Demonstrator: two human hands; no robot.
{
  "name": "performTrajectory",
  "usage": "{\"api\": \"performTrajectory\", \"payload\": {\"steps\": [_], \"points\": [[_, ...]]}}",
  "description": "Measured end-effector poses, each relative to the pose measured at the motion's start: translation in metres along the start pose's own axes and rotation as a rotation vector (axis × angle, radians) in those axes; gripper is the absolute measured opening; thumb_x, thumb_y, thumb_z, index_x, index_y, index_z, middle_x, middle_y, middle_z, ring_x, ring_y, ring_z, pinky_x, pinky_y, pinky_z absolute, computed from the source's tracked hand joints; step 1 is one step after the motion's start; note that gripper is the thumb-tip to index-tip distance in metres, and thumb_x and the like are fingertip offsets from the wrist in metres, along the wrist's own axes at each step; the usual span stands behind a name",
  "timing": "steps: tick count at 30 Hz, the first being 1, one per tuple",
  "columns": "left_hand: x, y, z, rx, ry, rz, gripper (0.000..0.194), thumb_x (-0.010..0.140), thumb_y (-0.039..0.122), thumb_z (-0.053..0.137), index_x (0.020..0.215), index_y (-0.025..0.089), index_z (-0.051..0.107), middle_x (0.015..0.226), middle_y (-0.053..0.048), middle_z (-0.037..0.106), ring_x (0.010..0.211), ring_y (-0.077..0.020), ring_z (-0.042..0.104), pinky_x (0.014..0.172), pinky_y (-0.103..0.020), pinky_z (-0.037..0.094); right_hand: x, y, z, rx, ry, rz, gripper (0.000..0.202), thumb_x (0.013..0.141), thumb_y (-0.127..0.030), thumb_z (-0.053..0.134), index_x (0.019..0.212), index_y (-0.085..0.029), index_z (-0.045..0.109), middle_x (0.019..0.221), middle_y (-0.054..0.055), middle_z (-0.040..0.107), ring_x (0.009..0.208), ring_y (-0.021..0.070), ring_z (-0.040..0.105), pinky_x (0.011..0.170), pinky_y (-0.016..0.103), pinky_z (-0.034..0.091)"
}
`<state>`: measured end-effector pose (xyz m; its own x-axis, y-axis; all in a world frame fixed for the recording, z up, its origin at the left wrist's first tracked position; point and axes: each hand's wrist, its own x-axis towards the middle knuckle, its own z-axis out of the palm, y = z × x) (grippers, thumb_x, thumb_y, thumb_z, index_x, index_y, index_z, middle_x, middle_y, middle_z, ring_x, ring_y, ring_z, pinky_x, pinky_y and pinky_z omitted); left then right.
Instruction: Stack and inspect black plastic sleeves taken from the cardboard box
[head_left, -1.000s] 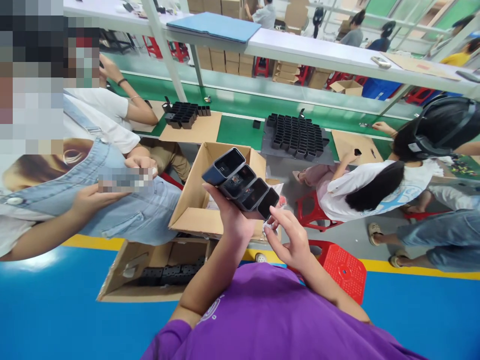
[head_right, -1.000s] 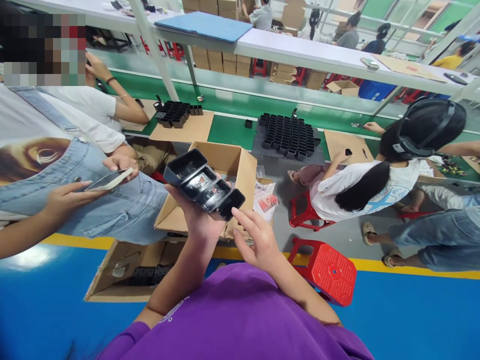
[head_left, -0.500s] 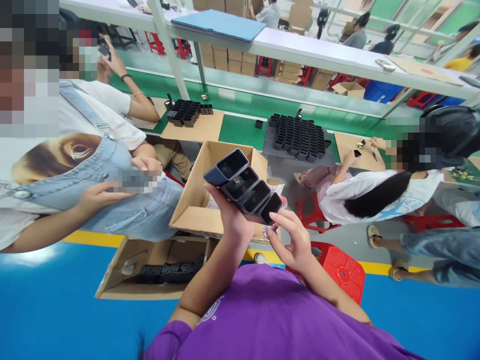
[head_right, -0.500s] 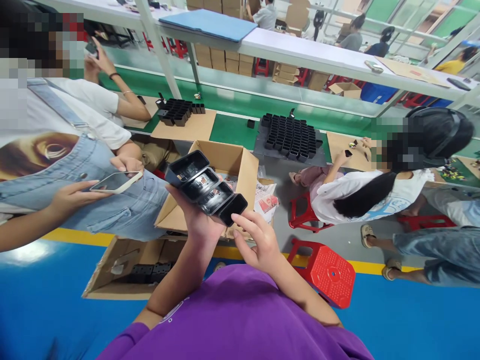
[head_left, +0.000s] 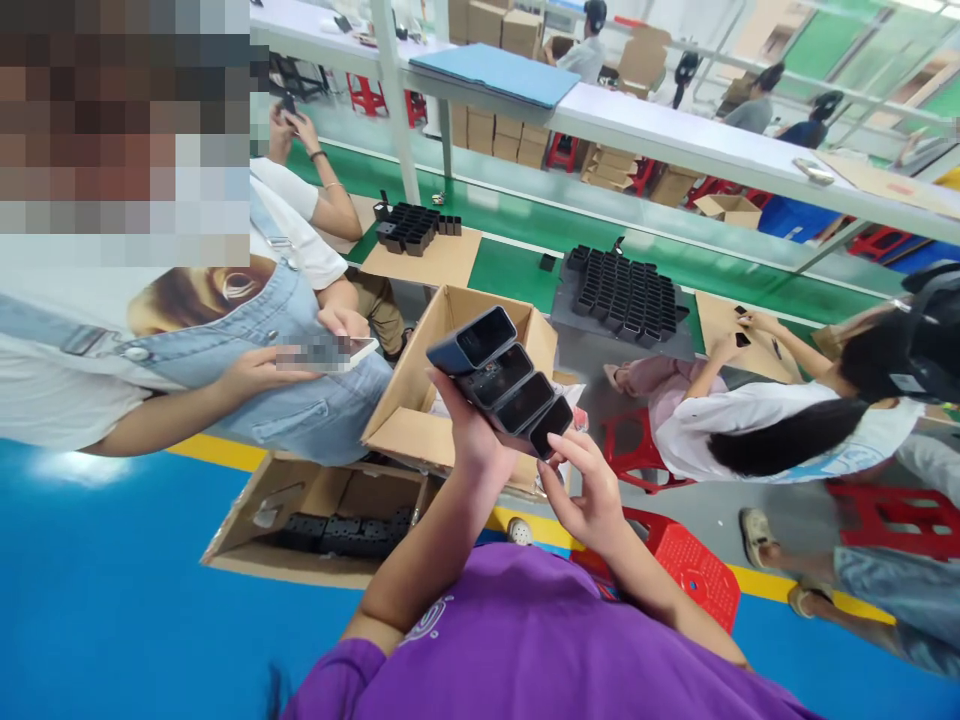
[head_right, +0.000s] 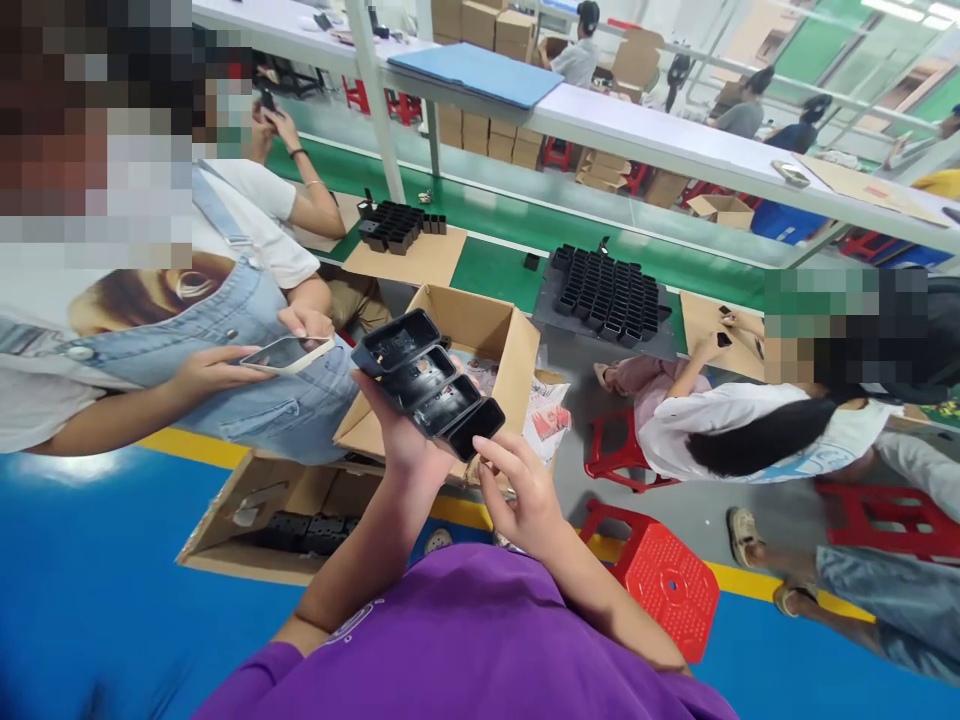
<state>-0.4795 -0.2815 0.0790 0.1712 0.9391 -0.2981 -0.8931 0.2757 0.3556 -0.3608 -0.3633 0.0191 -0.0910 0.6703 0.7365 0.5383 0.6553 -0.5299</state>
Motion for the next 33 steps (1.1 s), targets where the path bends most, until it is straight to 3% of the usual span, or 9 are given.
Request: {"api": "performTrajectory", "payload": {"steps": [6, 12, 15, 19, 27, 33], "points": [[0.000, 0.017, 0.000, -0.046, 0.047, 0.006, 0.083, 0.098, 0.081, 0.021, 0.081, 0.018, 0.073, 0.072, -0.003, 0.073, 0.061, -0.0170, 0.069, 0.086, -0.037, 0.060, 0.007, -0.003, 0.012, 0.035, -0.018, -0.027, 0.066, 0.093, 0.000, 0.058, 0.152, -0.029, 0.046, 0.105, 0.005, 0.063, 0.072, 0.0114, 0.062, 0.066, 0.027, 0.061], [0.002, 0.022, -0.007, -0.049, -0.028, -0.046, 0.084, 0.089, 0.090, 0.033, 0.085, 0.017, 0.072, 0.072, -0.006, 0.071, 0.094, -0.0285, 0.076, 0.093, -0.041, 0.058, 0.006, -0.001, 0.020, 0.075, -0.017, -0.028, 0.066, 0.092, 0.000, 0.059, 0.151, -0.027, 0.047, 0.106, 0.007, 0.065, 0.068, 0.0103, 0.062, 0.059, 0.024, 0.059], [0.003, 0.020, -0.010, -0.032, -0.065, -0.045, 0.080, 0.088, 0.089, 0.038, 0.086, 0.016, 0.071, 0.072, -0.005, 0.071, 0.084, -0.0256, 0.075, 0.091, -0.040, 0.059, 0.003, 0.002, 0.021, 0.097, -0.020, -0.026, 0.066, 0.092, 0.000, 0.058, 0.151, -0.028, 0.046, 0.103, 0.005, 0.065, 0.066, 0.0104, 0.062, 0.056, 0.023, 0.059], [0.005, 0.017, -0.011, 0.022, -0.118, -0.022, 0.083, 0.089, 0.090, 0.033, 0.086, 0.017, 0.072, 0.072, -0.005, 0.072, 0.066, -0.0196, 0.070, 0.072, -0.033, 0.059, 0.002, 0.005, 0.019, 0.105, -0.002, -0.015, 0.068, 0.092, 0.000, 0.058, 0.152, -0.027, 0.044, 0.104, 0.006, 0.065, 0.065, 0.0101, 0.062, 0.055, 0.023, 0.059], [0.011, 0.011, -0.003, 0.091, -0.189, 0.045, 0.083, 0.079, 0.095, 0.045, 0.089, 0.017, 0.072, 0.073, -0.005, 0.070, 0.067, -0.0202, 0.068, 0.069, -0.033, 0.058, 0.007, 0.007, 0.012, 0.117, 0.021, -0.018, 0.071, 0.089, 0.002, 0.056, 0.153, -0.026, 0.045, 0.099, 0.005, 0.062, 0.069, 0.0106, 0.062, 0.053, 0.021, 0.057], [0.015, 0.007, -0.001, 0.097, -0.203, 0.014, 0.080, 0.081, 0.093, 0.047, 0.084, 0.017, 0.071, 0.075, -0.005, 0.070, 0.069, -0.0202, 0.068, 0.067, -0.033, 0.057, 0.009, 0.005, 0.010, 0.068, 0.053, -0.012, 0.065, 0.089, -0.001, 0.055, 0.149, -0.023, 0.048, 0.099, 0.005, 0.065, 0.068, 0.0107, 0.065, 0.053, 0.020, 0.057]]}}
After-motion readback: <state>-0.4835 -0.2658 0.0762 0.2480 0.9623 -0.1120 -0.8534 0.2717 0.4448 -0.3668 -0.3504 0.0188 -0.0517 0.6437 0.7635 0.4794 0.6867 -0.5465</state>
